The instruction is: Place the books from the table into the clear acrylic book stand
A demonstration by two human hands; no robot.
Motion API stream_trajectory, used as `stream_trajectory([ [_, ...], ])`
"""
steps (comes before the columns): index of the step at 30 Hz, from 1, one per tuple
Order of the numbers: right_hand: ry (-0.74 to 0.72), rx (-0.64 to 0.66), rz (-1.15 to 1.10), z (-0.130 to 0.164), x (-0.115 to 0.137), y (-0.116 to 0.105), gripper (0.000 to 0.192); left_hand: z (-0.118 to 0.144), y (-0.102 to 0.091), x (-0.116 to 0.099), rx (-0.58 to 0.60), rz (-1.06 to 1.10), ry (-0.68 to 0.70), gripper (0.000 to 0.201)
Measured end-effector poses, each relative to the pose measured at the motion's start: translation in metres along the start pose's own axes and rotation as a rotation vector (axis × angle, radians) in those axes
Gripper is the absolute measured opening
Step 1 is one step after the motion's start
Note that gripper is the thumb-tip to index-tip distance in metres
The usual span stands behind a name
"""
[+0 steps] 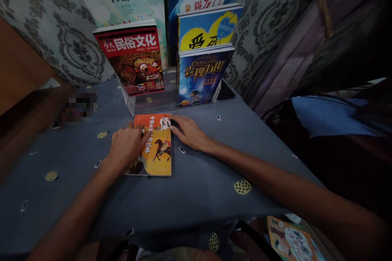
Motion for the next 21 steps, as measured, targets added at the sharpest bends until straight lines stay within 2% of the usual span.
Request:
stream_trajectory([
  [3, -0.004, -0.006, 0.031, -0.006, -0.006, 0.001, 0.033, 0.001, 0.001, -0.001, -0.075, -0.009, 0.031, 0.050],
  [8, -0.042, 0.033, 0.112, -0.004, -0.008, 0.005, 0.034, 0.006, -0.001, -0.008, -0.132, -0.058, 0.087, 0.047],
  [10, -0.056, 0.035, 0.121, -0.003, -0.009, 0.006, 0.036, 0.012, -0.004, -0.016, -0.132, -0.031, 0.200, 0.045],
  [12, -0.073, 0.031, 0.115, -0.002, -0.010, 0.008, 0.036, 0.020, -0.005, -0.025, -0.096, 0.032, 0.383, 0.046],
  [15, -0.082, 0.026, 0.090, 0.000, -0.014, 0.009, 0.035, 0.035, -0.002, -0.031, -0.045, 0.120, 0.624, 0.063],
  [18, -0.096, 0.017, 0.070, 0.001, -0.017, 0.011, 0.037, 0.045, 0.008, -0.027, -0.057, 0.162, 0.699, 0.078],
  [21, -0.103, 0.003, 0.067, 0.002, -0.018, 0.011, 0.039, 0.051, 0.019, -0.024, -0.073, 0.180, 0.705, 0.073],
])
Point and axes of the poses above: each hand's wrist, its own z-axis away from the middle knuckle, its own y-axis out of the palm, x = y × z, the point moved 4 cm from there along -z, towards the middle knuckle
